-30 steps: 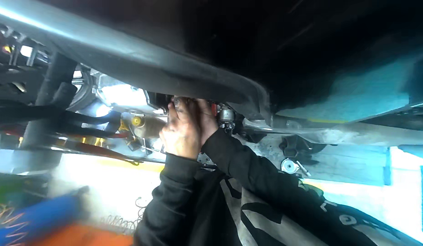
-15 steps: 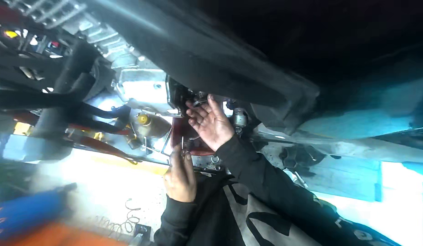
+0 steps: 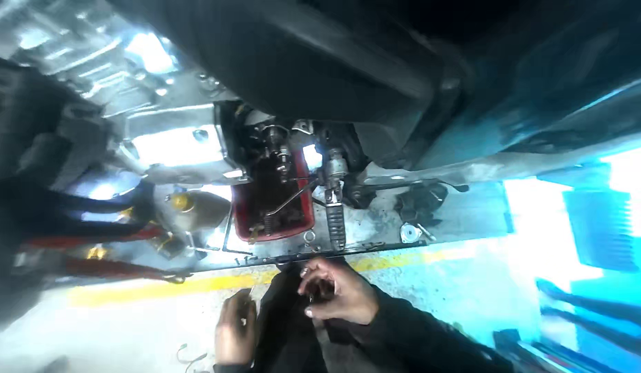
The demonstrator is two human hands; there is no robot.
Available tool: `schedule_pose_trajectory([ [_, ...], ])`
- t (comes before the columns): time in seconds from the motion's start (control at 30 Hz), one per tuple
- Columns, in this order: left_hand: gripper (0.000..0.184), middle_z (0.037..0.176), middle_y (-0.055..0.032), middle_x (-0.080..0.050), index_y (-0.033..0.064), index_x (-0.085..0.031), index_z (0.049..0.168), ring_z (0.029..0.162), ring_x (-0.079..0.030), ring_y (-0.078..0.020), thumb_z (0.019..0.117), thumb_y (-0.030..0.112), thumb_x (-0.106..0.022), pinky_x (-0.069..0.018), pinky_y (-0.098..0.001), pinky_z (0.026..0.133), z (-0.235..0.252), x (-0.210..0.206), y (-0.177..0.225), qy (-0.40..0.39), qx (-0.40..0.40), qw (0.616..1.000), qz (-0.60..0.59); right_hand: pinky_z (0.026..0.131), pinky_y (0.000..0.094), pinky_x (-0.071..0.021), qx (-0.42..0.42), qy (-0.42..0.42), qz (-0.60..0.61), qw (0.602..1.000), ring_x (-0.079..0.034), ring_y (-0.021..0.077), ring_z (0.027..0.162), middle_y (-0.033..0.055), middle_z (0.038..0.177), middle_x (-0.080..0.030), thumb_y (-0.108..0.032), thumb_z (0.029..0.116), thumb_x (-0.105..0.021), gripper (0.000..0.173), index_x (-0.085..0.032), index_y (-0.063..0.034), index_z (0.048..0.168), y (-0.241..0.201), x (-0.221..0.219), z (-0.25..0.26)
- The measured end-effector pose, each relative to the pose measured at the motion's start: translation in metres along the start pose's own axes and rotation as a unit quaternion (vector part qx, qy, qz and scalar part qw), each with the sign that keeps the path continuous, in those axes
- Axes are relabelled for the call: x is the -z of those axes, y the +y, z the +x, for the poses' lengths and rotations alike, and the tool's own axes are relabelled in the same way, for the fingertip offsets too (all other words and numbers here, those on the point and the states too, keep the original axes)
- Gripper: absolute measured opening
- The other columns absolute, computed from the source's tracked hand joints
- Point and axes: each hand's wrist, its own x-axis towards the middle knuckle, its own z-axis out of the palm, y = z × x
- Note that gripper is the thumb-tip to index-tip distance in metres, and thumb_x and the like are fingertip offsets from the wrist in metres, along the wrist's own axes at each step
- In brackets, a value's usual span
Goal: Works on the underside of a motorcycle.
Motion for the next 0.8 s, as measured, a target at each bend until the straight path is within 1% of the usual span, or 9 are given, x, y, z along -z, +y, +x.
schedule_pose_trajectory([
  [0.07, 0.034, 0.106, -0.0216, -0.07, -0.0068, -0.064, 0.125, 0.089, -0.071, -0.0298, 0.0957, 0.01, -0.062, -0.0606, -0.0488, 0.082, -0.002, 0.007, -0.023, -0.051, 0.02, 0.998, 0.012, 0.091, 0.0405, -0.0571, -0.132, 0.088, -0.143, 0.977, -0.069, 0.0204, 0.099, 0.0098, 0.108, -0.072, -0.02, 0.0785, -0.085, 0.049, -0.066, -0.0039, 0.121, 0.044, 0.018, -0.005],
  [0.13, 0.034, 0.109, -0.0242, -0.07, -0.0079, -0.063, 0.127, 0.094, -0.07, -0.0329, 0.096, 0.007, -0.061, -0.059, -0.05, 0.086, 0.001, 0.01, -0.049, -0.073, 0.042, 0.996, 0.03, 0.102, 0.0509, -0.0514, -0.237, 0.158, -0.26, 0.923, -0.066, 0.0305, 0.114, 0.0164, 0.121, -0.07, -0.028, 0.0836, -0.083, 0.051, -0.068, -0.0065, 0.128, 0.091, 0.043, 0.004],
  [0.23, 0.032, 0.116, -0.0291, -0.067, -0.008, -0.064, 0.126, 0.105, -0.069, -0.0388, 0.0973, 0.005, -0.06, -0.056, -0.053, 0.094, 0.025, 0.015, -0.091, -0.069, 0.039, 0.994, 0.082, 0.106, 0.0548, -0.0496, -0.269, 0.266, -0.343, 0.86, -0.062, 0.0351, 0.123, 0.0186, 0.131, -0.065, -0.031, 0.084, -0.083, 0.051, -0.07, -0.0088, 0.128, 0.163, 0.073, 0.025],
  [0.33, 0.028, 0.122, -0.0318, -0.065, -0.0076, -0.067, 0.122, 0.117, -0.064, -0.0456, 0.0982, 0.006, -0.06, -0.0507, -0.0577, 0.102, 0.067, 0.021, -0.111, -0.071, 0.019, 0.985, 0.155, 0.107, 0.0556, -0.0482, -0.283, 0.307, -0.354, 0.837, -0.06, 0.037, 0.126, 0.0205, 0.134, -0.063, -0.03, 0.0835, -0.083, 0.053, -0.069, -0.0095, 0.13, 0.196, 0.089, 0.043],
  [0.43, 0.029, 0.131, -0.0299, -0.063, -0.0015, -0.068, 0.126, 0.124, -0.059, -0.0476, 0.1012, 0.013, -0.059, -0.0466, -0.0619, 0.106, 0.109, 0.015, -0.095, -0.132, 0.014, 0.965, 0.227, 0.107, 0.0559, -0.0473, -0.268, 0.316, -0.37, 0.832, -0.058, 0.0378, 0.128, 0.0195, 0.137, -0.061, -0.029, 0.0855, -0.082, 0.054, -0.067, -0.0112, 0.134, 0.202, 0.101, 0.049],
  [0.53, 0.028, 0.132, -0.0227, -0.065, 0.0098, -0.074, 0.125, 0.126, -0.06, -0.0429, 0.0988, 0.011, -0.063, -0.0456, -0.0609, 0.107, 0.127, 0.003, -0.078, -0.15, -0.006, 0.949, 0.276, 0.106, 0.064, -0.0455, -0.272, 0.311, -0.376, 0.829, -0.054, 0.0446, 0.132, 0.0229, 0.145, -0.055, -0.026, 0.0812, -0.085, 0.075, -0.054, -0.0156, 0.148, 0.189, 0.092, 0.046],
  [0.6, 0.034, 0.139, -0.0151, -0.063, 0.0205, -0.073, 0.127, 0.132, -0.055, -0.0388, 0.095, 0.012, -0.066, -0.0414, -0.0615, 0.11, 0.142, -0.008, -0.08, -0.165, -0.01, 0.936, 0.312, 0.107, 0.0653, -0.0441, -0.266, 0.321, -0.36, 0.835, -0.053, 0.0461, 0.132, 0.0251, 0.146, -0.053, -0.03, 0.0802, -0.088, 0.081, -0.051, -0.0131, 0.151, 0.182, 0.081, 0.034],
  [0.7, 0.035, 0.142, -0.0118, -0.06, 0.0216, -0.072, 0.129, 0.135, -0.052, -0.0357, 0.0943, 0.015, -0.067, -0.0428, -0.0597, 0.109, 0.16, -0.011, -0.104, -0.117, 0.042, 0.938, 0.323, 0.108, 0.057, -0.0471, -0.27, 0.253, -0.306, 0.877, -0.059, 0.0383, 0.127, 0.0221, 0.141, -0.059, -0.034, 0.0874, -0.081, 0.072, -0.053, -0.0064, 0.147, 0.183, 0.051, -0.004],
  [0.8, 0.036, 0.144, -0.0154, -0.058, 0.0182, -0.066, 0.136, 0.135, -0.053, -0.0371, 0.1008, 0.019, -0.059, -0.044, -0.0596, 0.109, 0.168, 0.006, -0.115, -0.078, 0.135, 0.946, 0.286, 0.116, 0.0446, -0.0429, -0.195, 0.143, -0.214, 0.946, -0.056, 0.0364, 0.133, 0.0282, 0.142, -0.056, -0.04, 0.0896, -0.078, 0.076, -0.051, 0.0031, 0.146, 0.223, 0.006, -0.063],
])
